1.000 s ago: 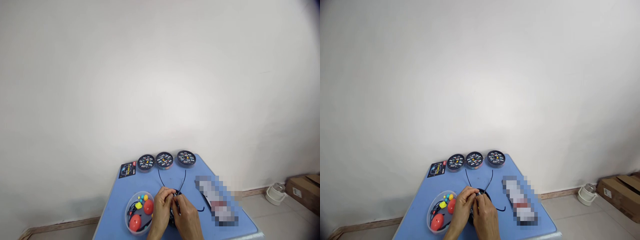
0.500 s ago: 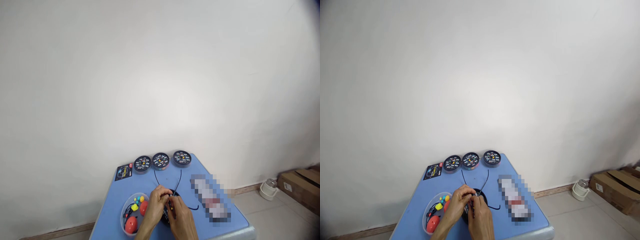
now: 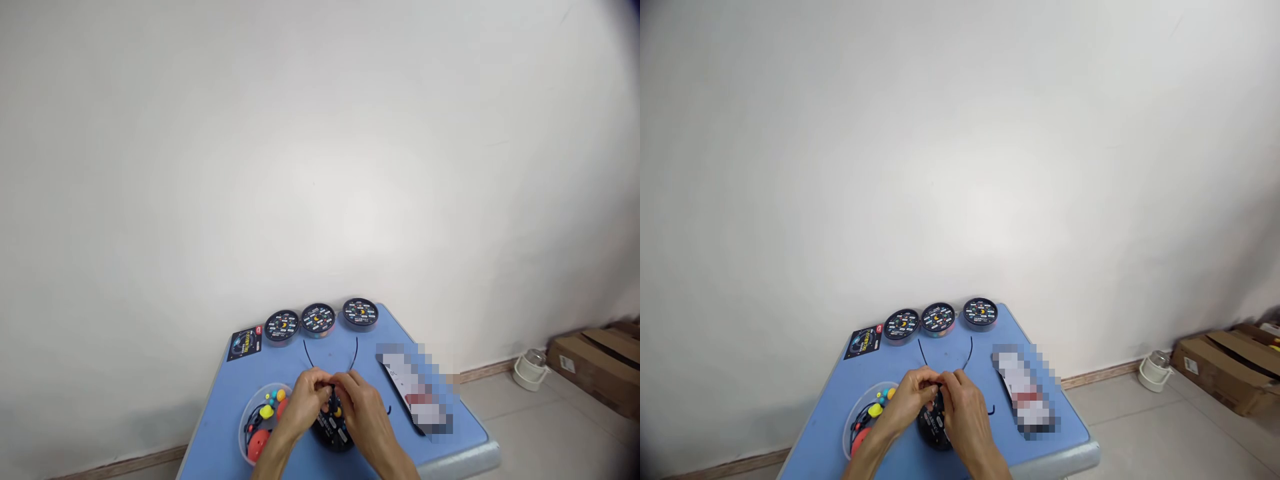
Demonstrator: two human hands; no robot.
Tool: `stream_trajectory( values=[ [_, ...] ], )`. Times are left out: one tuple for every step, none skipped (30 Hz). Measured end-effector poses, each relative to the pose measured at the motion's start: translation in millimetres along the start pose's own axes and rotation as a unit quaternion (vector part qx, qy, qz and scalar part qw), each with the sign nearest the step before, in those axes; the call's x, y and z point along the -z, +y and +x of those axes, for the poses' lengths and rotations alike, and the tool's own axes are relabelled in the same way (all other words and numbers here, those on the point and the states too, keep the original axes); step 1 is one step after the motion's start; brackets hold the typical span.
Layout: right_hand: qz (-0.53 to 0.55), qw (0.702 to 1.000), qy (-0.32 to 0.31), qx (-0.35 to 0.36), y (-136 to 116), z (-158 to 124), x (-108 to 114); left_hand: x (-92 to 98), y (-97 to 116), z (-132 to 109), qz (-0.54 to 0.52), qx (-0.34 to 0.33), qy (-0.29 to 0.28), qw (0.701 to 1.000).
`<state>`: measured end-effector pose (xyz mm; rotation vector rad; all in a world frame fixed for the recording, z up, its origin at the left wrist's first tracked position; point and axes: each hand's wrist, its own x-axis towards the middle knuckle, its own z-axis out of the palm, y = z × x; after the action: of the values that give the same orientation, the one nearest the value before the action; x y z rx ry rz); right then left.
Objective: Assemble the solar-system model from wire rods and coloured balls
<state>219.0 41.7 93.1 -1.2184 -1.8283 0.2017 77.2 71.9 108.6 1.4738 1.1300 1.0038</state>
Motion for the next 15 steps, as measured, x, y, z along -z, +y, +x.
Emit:
stream_trajectory(
  values=[
    [0.000, 1.000, -0.021, 0.001, 0, 4, 1, 0.2, 0, 0, -0.005, 0.004, -0.002, 1.000],
    [-0.001, 0.999, -0.037, 0.001, 0, 7, 2, 0.2, -1, 1, -0.010, 0.010, -0.003, 1.000],
    [-0.001, 0.999, -0.048, -0.001, 0, 8, 2, 0.0, -1, 1, -0.017, 0.016, -0.002, 1.000],
    [-0.003, 0.998, -0.057, -0.003, 0, 10, 2, -0.3, -2, 1, -0.025, 0.023, 0.001, 0.999],
    [-0.004, 0.998, -0.064, -0.005, 1, 10, 2, -0.6, -2, 1, -0.032, 0.030, 0.007, 0.999],
    [-0.004, 0.997, -0.070, -0.006, 2, 10, 1, -1.0, -3, 1, -0.039, 0.036, 0.014, 0.999],
    [-0.003, 0.997, -0.076, -0.006, 2, 11, 1, -1.3, -3, 1, -0.044, 0.041, 0.021, 0.998],
    [-0.002, 0.997, -0.079, -0.006, 2, 11, 1, -1.5, -4, 0, -0.047, 0.045, 0.028, 0.998],
    [0.000, 0.997, -0.082, -0.007, 2, 12, 2, -1.5, -4, 0, -0.047, 0.048, 0.033, 0.997],
    [0.001, 0.996, -0.087, -0.010, 2, 13, 3, -1.5, -5, 0, -0.046, 0.051, 0.036, 0.997],
    [0.000, 0.995, -0.097, -0.015, 1, 14, 5, -1.4, -6, -1, -0.044, 0.054, 0.038, 0.997],
    [-0.007, 0.993, -0.116, -0.025, 0, 16, 7, -1.3, -7, -1, -0.041, 0.059, 0.039, 0.997],
    [-0.017, 0.989, -0.141, -0.036, -1, 18, 8, -1.4, -8, -1, -0.038, 0.066, 0.040, 0.996],
    [-0.029, 0.984, -0.167, -0.047, -2, 20, 10, -1.6, -9, -1, -0.035, 0.075, 0.040, 0.996],
    [-0.041, 0.979, -0.192, -0.056, -3, 21, 11, -2.1, -10, -1, -0.032, 0.084, 0.039, 0.995]
  ],
)
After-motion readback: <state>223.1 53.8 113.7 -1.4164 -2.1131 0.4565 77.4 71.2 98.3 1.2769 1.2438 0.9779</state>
